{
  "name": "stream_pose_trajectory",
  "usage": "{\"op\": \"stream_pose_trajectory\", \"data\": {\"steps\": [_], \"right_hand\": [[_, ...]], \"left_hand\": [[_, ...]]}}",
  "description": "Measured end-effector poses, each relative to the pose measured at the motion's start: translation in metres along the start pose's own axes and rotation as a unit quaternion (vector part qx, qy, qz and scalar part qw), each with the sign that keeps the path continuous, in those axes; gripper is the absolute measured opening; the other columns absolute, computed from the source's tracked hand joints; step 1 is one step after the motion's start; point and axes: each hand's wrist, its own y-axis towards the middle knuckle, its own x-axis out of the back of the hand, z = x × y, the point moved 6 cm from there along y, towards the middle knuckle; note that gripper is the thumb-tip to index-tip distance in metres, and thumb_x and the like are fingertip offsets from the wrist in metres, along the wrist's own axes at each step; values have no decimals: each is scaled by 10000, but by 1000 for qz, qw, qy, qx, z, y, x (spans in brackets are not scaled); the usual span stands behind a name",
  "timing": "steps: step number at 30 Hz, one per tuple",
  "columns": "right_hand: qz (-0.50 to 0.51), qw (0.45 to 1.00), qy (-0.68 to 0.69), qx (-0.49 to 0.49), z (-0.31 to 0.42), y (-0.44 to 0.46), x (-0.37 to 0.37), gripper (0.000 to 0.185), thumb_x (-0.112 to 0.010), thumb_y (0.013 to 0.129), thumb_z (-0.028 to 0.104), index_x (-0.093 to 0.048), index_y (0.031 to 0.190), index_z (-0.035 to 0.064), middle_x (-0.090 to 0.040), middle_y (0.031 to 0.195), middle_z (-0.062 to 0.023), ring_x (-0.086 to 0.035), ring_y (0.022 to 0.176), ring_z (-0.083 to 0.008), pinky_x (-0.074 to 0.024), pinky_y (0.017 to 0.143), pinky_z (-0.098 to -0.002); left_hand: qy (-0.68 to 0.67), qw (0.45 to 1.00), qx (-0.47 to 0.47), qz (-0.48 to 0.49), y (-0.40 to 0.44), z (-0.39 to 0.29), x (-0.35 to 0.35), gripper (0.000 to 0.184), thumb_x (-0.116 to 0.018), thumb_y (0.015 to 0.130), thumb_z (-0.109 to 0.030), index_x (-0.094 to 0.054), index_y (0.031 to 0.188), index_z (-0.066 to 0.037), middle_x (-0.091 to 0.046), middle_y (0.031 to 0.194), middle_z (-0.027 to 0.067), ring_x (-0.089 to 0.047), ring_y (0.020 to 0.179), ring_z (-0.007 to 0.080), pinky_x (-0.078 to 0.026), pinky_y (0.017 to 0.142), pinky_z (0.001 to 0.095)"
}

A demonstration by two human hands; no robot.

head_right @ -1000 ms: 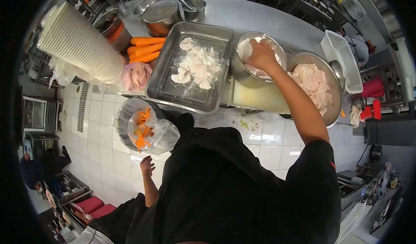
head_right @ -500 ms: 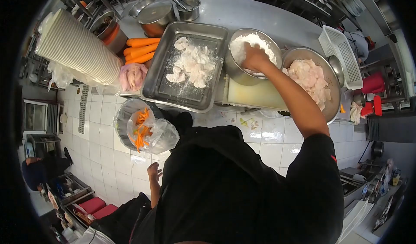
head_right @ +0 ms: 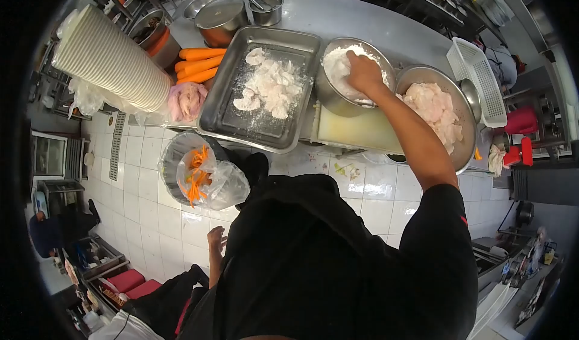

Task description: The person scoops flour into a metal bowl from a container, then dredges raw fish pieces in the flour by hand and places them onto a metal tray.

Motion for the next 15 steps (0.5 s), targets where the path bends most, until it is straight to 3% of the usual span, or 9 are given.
{"op": "stream_pose_trajectory", "data": {"steps": [2,3,6,9,15], "right_hand": [[-54,997,-44,11,16,-11,30,610,-681,589,211,-446,1137,84,-529,1038,-173,-495,1004,-320,-412,846,-381],[-85,995,-41,34,18,-15,37,566,-658,606,223,-464,1118,79,-512,1079,-179,-486,1020,-328,-414,841,-392],[-115,992,-38,48,33,-24,42,453,-623,632,161,-485,1054,72,-543,996,-199,-506,987,-337,-432,804,-421],[-21,1000,-6,-6,21,-10,1,491,-612,640,160,-481,1107,85,-538,1007,-207,-492,1013,-335,-427,824,-400],[-78,996,14,46,15,-8,31,523,-577,633,109,-459,1142,78,-520,1052,-219,-481,1027,-346,-400,859,-394]], "left_hand": [[-2,1000,-10,5,-1,-5,2,374,-534,725,-149,-540,1090,-70,-574,991,99,-553,733,264,-455,576,375],[-10,1000,-18,6,2,-5,3,373,-533,725,-152,-540,1089,-70,-575,987,95,-554,726,265,-454,574,373],[-4,1000,-19,1,7,-7,4,371,-531,727,-150,-541,1089,-71,-577,981,94,-555,722,262,-455,574,368],[18,1000,-14,4,2,-17,0,367,-526,729,-147,-543,1089,-77,-580,966,89,-557,723,253,-457,568,359],[2,1000,-21,5,8,-10,3,351,-501,745,-134,-543,1091,-88,-584,930,90,-544,689,234,-451,551,351]]}}
